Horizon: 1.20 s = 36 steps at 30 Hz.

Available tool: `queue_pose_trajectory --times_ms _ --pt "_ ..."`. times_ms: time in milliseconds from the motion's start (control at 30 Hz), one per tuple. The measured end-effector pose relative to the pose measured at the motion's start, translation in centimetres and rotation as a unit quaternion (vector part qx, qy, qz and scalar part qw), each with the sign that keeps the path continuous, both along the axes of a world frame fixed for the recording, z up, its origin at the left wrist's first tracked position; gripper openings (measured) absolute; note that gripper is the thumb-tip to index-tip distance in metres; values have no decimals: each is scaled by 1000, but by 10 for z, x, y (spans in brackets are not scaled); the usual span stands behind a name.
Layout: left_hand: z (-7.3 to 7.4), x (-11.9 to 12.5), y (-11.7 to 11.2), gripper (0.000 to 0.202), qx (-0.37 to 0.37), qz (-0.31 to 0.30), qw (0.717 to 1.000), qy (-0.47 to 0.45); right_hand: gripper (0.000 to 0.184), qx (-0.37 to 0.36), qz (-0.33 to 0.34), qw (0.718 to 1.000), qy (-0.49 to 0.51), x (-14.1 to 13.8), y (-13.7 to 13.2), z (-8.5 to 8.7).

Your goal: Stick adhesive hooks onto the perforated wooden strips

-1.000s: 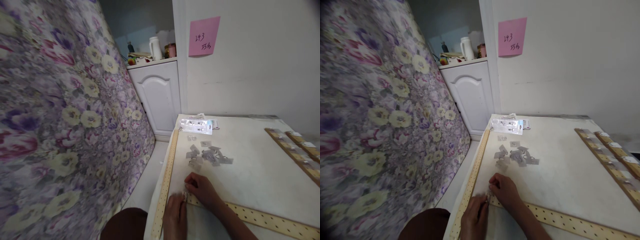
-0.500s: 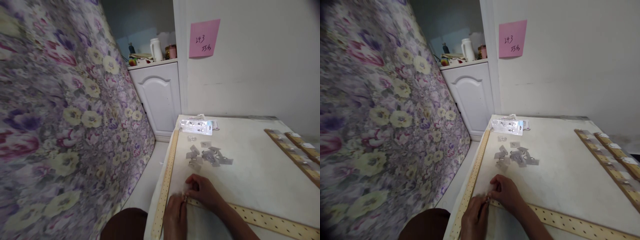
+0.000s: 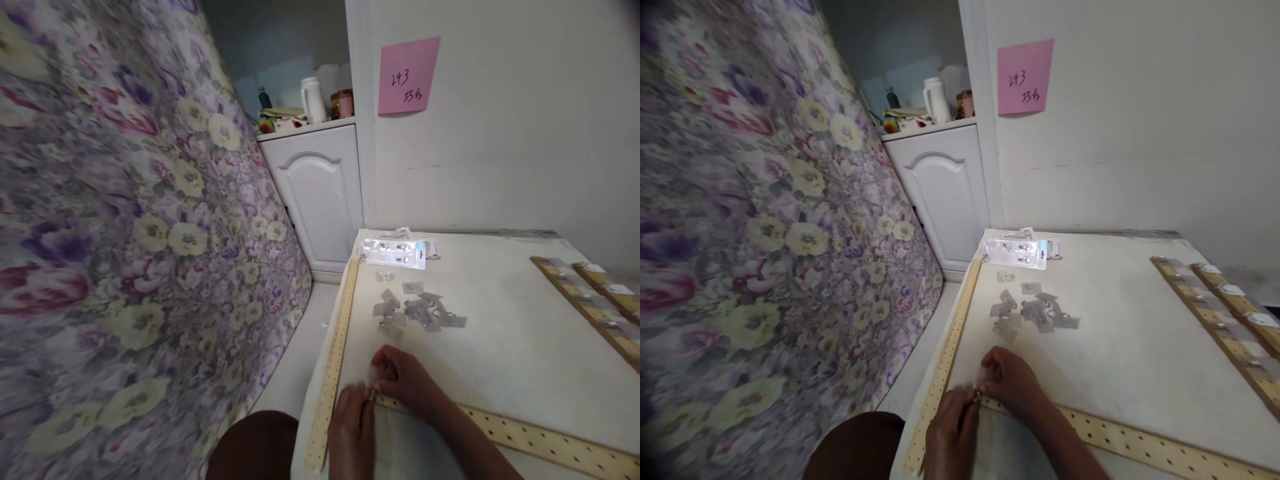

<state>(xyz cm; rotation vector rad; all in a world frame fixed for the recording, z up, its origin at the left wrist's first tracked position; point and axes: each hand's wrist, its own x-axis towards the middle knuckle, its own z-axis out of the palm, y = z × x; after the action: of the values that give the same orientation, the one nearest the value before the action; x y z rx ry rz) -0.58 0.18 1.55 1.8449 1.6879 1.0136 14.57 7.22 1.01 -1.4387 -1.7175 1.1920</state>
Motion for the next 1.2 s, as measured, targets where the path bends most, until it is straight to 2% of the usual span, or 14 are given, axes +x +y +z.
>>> queue_pose_trajectory --times_ms 267,500,600,733,867,1000,1067,1200 --pt "8 1 -2 20 19 -9 999 -35 39 6 -1 999 37 3 0 0" --pt "2 0 -3 22 -12 39 999 -10 30 35 -4 998 61 7 -1 4" --pt "-2 -1 -2 23 -10 47 999 -11 27 52 -30 998 28 17 -12 12" --pt "-4 -3 0 22 2 44 999 -25 30 86 -67 992 -64 45 -44 20" --pt "-1 0 1 22 18 56 997 -52 33 117 -73 976 -169 70 -74 18" --pt "4 2 -4 23 38 98 990 -91 31 130 -87 966 -204 75 -83 15" --pt "5 1 -9 23 52 86 990 -103 30 131 -91 965 -210 72 -83 16" --pt "3 0 -15 28 110 12 988 -106 28 135 -94 966 -198 64 -82 20"
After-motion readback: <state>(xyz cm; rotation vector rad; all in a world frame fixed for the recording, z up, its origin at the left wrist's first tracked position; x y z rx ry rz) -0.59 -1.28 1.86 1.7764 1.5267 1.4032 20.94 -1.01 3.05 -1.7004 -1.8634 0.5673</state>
